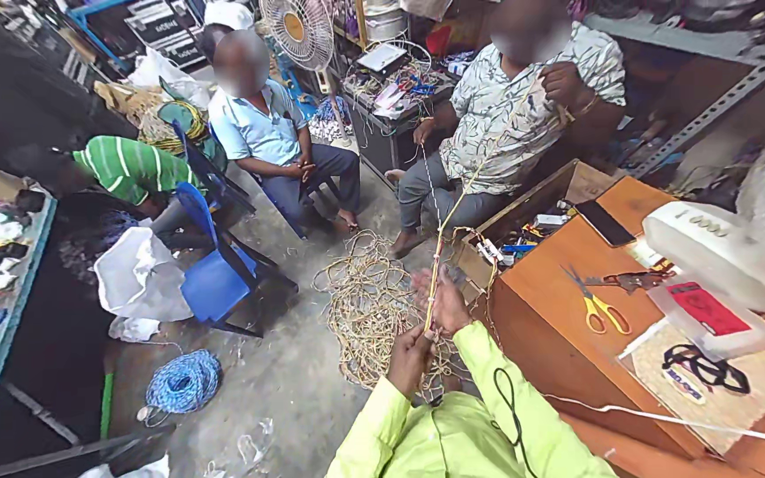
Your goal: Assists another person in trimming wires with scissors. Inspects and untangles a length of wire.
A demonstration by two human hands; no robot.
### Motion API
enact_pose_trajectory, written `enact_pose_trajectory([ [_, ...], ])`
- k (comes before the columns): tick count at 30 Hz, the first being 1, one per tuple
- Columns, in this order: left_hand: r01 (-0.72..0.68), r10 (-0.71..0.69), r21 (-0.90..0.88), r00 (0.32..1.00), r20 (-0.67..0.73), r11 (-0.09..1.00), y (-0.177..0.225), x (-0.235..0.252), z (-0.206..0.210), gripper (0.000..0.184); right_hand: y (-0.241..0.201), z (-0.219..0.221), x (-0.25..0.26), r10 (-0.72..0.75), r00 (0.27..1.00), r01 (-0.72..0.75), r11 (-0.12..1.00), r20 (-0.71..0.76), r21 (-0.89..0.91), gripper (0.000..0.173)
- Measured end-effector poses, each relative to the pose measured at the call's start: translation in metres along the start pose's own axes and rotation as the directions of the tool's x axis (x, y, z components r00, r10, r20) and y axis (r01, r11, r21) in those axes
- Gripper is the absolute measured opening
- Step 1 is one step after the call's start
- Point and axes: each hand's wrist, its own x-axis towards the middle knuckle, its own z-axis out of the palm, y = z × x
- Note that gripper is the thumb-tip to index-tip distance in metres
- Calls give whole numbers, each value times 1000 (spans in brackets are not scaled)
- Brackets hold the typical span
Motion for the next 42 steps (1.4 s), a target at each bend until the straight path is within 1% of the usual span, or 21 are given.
enact_pose_trajectory([
  [4,-18,17,15,997,78,1000,6,-21,-11,34,-33,14,39,-73,993,77,996,-98,44,64],
  [6,-35,26,79,993,116,996,7,-29,-21,35,-50,13,51,-113,991,116,992,-77,42,63],
  [8,-77,48,190,987,152,979,2,-36,-32,34,-65,8,60,-124,991,124,992,-43,14,51],
  [11,-128,57,353,977,205,927,-3,-46,-44,33,-82,7,67,-67,997,67,998,-36,-15,31],
  [14,-151,50,441,972,231,885,-10,-53,-52,33,-93,13,48,-90,996,90,993,9,-78,30],
  [18,-14,-74,506,985,154,862,-27,-51,-71,32,-104,20,-7,-131,989,137,986,65,-98,23],
  [21,68,-137,576,988,78,815,-40,-46,-88,35,-94,28,-42,-136,988,148,975,78,-168,23],
  [24,68,-137,663,989,53,745,-48,-49,-97,43,-67,37,-60,-126,990,141,925,67,-354,28],
  [26,37,-75,694,997,24,719,-53,-57,-95,45,-41,38,-64,-124,992,124,849,34,-514,31],
  [27,10,-20,694,1000,6,720,-55,-62,-93,46,-27,37,-66,-125,992,113,789,22,-605,32],
  [29,-96,151,697,988,-17,710,-59,-68,-89,48,-4,33,-69,-110,994,92,659,25,-747,34],
  [30,-171,262,709,965,-20,685,-61,-69,-86,48,7,30,-73,-99,995,82,587,29,-805,35],
  [32,-333,471,736,882,21,590,-62,-64,-84,47,22,20,-77,-85,996,75,444,42,-893,39],
  [33,-414,554,749,829,76,517,-60,-56,-84,47,27,16,-79,-78,996,79,387,53,-919,41],
  [35,-548,628,750,743,233,371,-50,-37,-82,46,30,13,-88,-81,994,92,303,71,-948,41],
  [36,-606,627,741,705,331,290,-40,-27,-80,48,30,13,-93,-103,991,108,275,83,-955,38],
  [37,-657,595,723,675,437,214,-28,-19,-77,55,27,15,-100,-129,987,127,252,97,-959,33],
  [38,-706,545,695,640,542,136,-16,-10,-73,65,23,16,-108,-143,984,139,238,107,-961,29],
  [39,-750,487,658,599,636,62,-4,-1,-67,70,20,15,-115,-150,983,137,234,103,-963,26],
  [40,-786,412,618,562,717,-3,9,8,-61,70,16,14,-122,-136,986,128,233,98,-964,26],
  [42,-827,238,554,520,820,-101,28,22,-50,62,17,3,-136,-73,991,128,241,113,-962,26],
])
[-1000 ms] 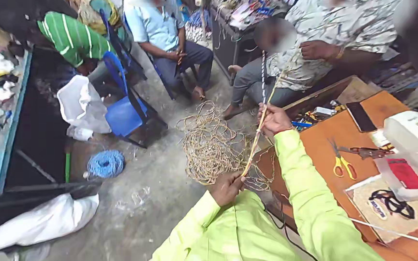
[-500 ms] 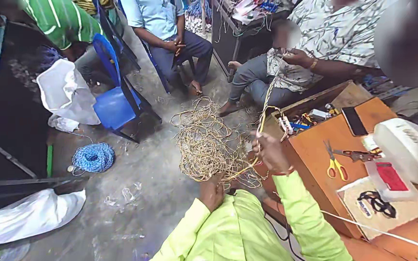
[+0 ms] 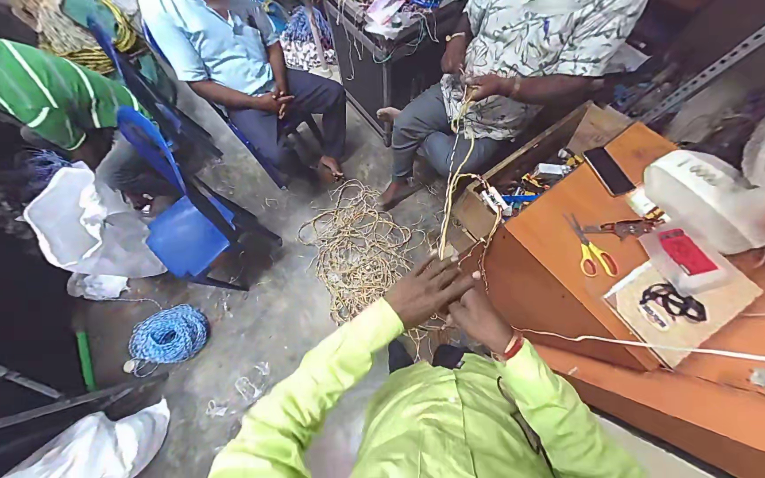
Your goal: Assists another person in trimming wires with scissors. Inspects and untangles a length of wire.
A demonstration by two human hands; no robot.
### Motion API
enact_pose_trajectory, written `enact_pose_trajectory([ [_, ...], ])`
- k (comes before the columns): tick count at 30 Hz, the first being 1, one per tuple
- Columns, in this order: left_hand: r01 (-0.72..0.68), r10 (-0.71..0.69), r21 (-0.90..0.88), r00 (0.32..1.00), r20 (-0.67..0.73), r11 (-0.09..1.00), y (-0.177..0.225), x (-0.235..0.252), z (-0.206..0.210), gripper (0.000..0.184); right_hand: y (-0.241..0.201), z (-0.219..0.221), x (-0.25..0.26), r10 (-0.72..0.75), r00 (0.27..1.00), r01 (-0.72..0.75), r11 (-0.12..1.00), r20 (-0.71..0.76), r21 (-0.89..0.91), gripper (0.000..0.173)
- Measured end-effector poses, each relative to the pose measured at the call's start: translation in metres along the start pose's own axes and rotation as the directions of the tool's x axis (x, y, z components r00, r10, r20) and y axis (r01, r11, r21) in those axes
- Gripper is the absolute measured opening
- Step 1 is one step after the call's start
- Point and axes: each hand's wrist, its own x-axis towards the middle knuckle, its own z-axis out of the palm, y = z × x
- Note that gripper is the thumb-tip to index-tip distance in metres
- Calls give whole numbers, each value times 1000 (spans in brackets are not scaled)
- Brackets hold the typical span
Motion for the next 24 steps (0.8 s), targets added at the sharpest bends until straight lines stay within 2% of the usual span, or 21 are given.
enact_pose_trajectory([
  [2,-57,49,52,988,143,997,-4,16,-9,56,8,-3,-13,-20,998,19,1000,62,16,27],
  [4,-47,26,67,961,274,997,3,24,-21,50,17,-10,-25,-63,992,51,993,110,106,30],
  [5,-40,11,95,957,289,995,7,26,-30,41,20,-14,-26,-106,989,86,980,107,177,30],
  [7,14,-50,134,962,270,991,21,22,-46,27,29,-21,-28,-246,965,203,918,88,340,34],
  [11,65,-90,176,986,138,982,73,-6,-87,20,44,-34,-28,-512,850,400,781,126,479,57],
  [14,77,-86,244,996,26,967,117,-31,-102,22,51,-28,-26,-666,699,473,704,261,530,52],
  [16,158,-164,259,986,2,953,143,-50,-103,24,59,-10,-18,-783,512,575,618,353,536,38],
  [18,291,-297,283,955,-21,914,166,-72,-105,27,62,13,-15,-823,351,607,563,446,562,30],
  [20,486,-491,282,869,-55,827,193,-95,-115,29,59,27,-19,-737,229,541,640,636,546,34],
  [21,595,-605,264,795,-51,759,208,-107,-125,29,58,38,-22,-695,195,503,676,692,538,33],
  [24,865,-867,122,496,-52,487,254,-155,-153,27,71,70,-27,-560,172,477,767,810,429,31],
])
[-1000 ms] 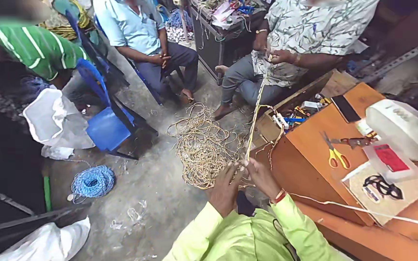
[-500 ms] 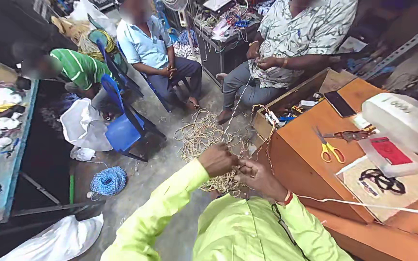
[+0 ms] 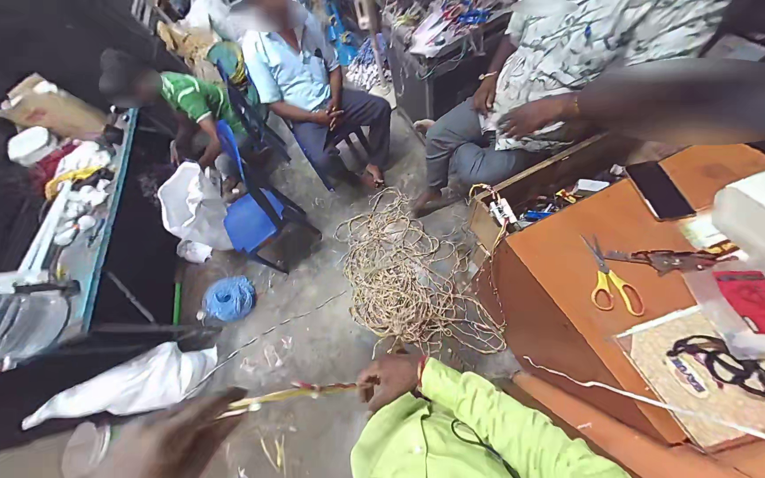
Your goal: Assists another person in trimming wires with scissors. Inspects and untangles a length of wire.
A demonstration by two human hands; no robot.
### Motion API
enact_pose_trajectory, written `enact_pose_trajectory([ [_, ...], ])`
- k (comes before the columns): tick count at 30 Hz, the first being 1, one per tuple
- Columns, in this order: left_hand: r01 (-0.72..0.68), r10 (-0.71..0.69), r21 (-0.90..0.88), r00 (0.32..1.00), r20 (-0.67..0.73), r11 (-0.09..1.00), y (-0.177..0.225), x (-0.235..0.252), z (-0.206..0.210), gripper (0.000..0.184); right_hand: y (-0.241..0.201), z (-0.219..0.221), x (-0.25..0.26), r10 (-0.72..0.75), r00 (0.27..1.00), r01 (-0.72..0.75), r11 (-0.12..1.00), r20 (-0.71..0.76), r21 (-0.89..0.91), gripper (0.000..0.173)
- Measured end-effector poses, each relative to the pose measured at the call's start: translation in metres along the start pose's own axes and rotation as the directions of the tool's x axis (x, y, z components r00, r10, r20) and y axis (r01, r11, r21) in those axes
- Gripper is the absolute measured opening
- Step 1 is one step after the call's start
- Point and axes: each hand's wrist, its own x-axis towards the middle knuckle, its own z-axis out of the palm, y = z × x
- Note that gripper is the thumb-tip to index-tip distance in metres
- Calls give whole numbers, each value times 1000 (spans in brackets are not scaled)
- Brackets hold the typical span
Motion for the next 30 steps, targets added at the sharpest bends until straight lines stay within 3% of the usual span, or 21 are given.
enact_pose_trajectory([
  [3,245,-241,113,969,-45,963,-64,-74,10,36,42,23,6,113,993,-112,993,18,-35,29],
  [6,413,-408,107,910,-70,904,-77,-112,13,36,64,32,13,170,984,-172,984,-57,-36,36],
  [10,490,-468,-3,831,-302,872,-97,-147,23,33,63,34,22,134,980,-141,989,-146,-45,44],
  [13,537,-533,-125,728,-432,835,-116,-173,27,32,52,33,44,276,961,-273,950,1,-154,60],
  [15,556,-559,-178,653,-511,812,-134,-196,27,35,56,33,64,317,945,-290,923,77,-252,49],
  [17,605,-628,-251,560,-541,756,-156,-230,33,37,54,40,81,256,964,-228,930,66,-288,39],
  [21,652,-784,-447,423,-455,612,-213,-313,61,42,22,64,115,22,981,-32,998,-192,-52,35],
  [24,456,-842,-757,491,-223,467,-245,-368,100,20,-32,72,147,-50,951,76,995,-307,72,34],
  [26,241,-795,-939,604,-51,244,-244,-394,129,15,-59,78,168,-87,943,129,985,-320,111,28],
  [28,29,-555,-999,830,47,-41,-245,-416,157,39,-84,83,191,-112,939,167,975,-325,144,26],
  [29,-30,-363,-977,930,50,-212,-246,-423,177,54,-96,85,201,-117,940,170,975,-321,141,25],
  [30,-30,-182,-928,982,41,-372,-243,-428,200,69,-105,87,209,-121,944,166,978,-307,125,24],
])
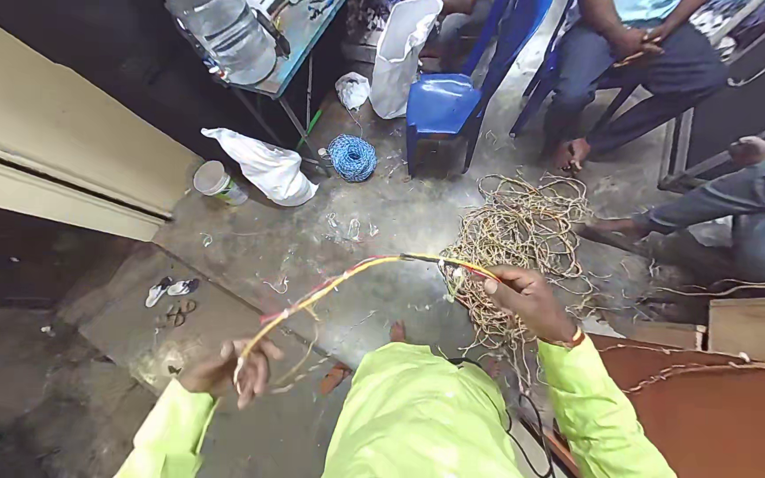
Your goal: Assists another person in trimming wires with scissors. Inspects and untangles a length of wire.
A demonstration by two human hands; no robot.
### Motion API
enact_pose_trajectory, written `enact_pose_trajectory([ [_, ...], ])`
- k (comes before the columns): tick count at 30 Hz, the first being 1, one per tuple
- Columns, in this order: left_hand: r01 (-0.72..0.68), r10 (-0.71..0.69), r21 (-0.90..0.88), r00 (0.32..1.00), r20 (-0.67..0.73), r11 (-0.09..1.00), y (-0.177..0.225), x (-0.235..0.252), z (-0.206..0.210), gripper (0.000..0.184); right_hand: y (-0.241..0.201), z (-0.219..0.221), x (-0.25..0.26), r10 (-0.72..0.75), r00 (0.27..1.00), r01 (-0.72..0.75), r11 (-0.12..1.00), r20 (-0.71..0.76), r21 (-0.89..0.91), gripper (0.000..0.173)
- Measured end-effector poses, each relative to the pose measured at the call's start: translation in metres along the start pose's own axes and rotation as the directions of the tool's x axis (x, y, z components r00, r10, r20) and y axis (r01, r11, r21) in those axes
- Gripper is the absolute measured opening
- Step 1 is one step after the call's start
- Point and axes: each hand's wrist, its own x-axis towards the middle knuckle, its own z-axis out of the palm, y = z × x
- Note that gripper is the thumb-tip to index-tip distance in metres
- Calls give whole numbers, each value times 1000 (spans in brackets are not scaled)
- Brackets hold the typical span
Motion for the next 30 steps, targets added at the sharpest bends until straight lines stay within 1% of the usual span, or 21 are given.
enact_pose_trajectory([
  [1,74,-58,-139,991,118,987,-26,-5,-2,83,-7,5,7,1,1000,0,1000,25,-26,23],
  [2,176,-136,-234,974,180,956,-49,-10,2,93,-12,11,12,4,998,-1,999,60,-45,23],
  [4,332,-293,-306,941,167,892,-83,-4,24,102,-20,22,24,1,990,8,998,138,-62,23],
  [5,350,-316,-328,936,154,877,-93,6,35,103,-22,26,31,-4,983,17,997,182,-71,24],
  [6,321,-275,-349,945,176,881,-98,20,43,105,-22,32,35,-2,978,23,995,210,-94,24],
  [7,241,-172,-385,963,205,891,-103,34,49,107,-22,37,37,5,975,22,993,224,-119,23],
  [9,13,83,-420,974,211,908,-102,70,51,109,-22,38,42,5,967,31,991,256,-134,23],
  [10,-82,167,-418,971,171,905,-97,84,52,108,-22,35,44,-8,961,43,992,276,-121,23],
  [12,-215,241,-446,971,1,869,-85,95,51,100,-23,22,50,-37,958,58,996,283,-66,24],
  [14,-320,228,-504,945,-236,802,-77,92,51,80,-27,5,57,-47,975,60,997,219,-53,25],
  [15,-359,206,-496,919,-337,790,-75,90,51,65,-30,-5,59,-48,987,62,994,156,-85,26],
  [17,-357,130,-395,858,-497,847,-66,84,56,44,-34,-26,62,-63,997,74,966,53,-248,25],
  [19,-322,136,-231,802,-581,918,-40,76,68,39,-26,-53,65,-111,992,130,858,66,-498,26],
  [20,-320,180,-137,782,-596,937,-22,68,76,37,-16,-65,65,-127,987,163,790,103,-591,32],
  [21,-331,247,-39,771,-587,943,-1,60,84,35,-5,-73,64,-115,982,186,729,150,-659,39],
  [22,-350,320,48,780,-538,936,18,51,91,30,8,-78,61,-107,971,230,660,213,-715,37],
  [24,-410,426,128,813,-398,903,53,38,103,23,41,-85,58,-141,944,326,545,299,-772,26],
  [25,-436,449,123,814,-368,892,67,34,111,22,57,-85,55,-174,944,330,509,280,-795,24],
  [27,-511,471,6,787,-398,859,84,32,132,27,80,-78,44,-181,976,197,490,122,-849,26],
  [29,-636,509,-173,728,-460,753,96,31,146,31,94,-73,34,-55,992,-71,501,-113,-863,30],
  [30,-691,531,-226,689,-494,687,103,30,151,31,101,-72,29,20,973,-206,512,-228,-834,33],
])
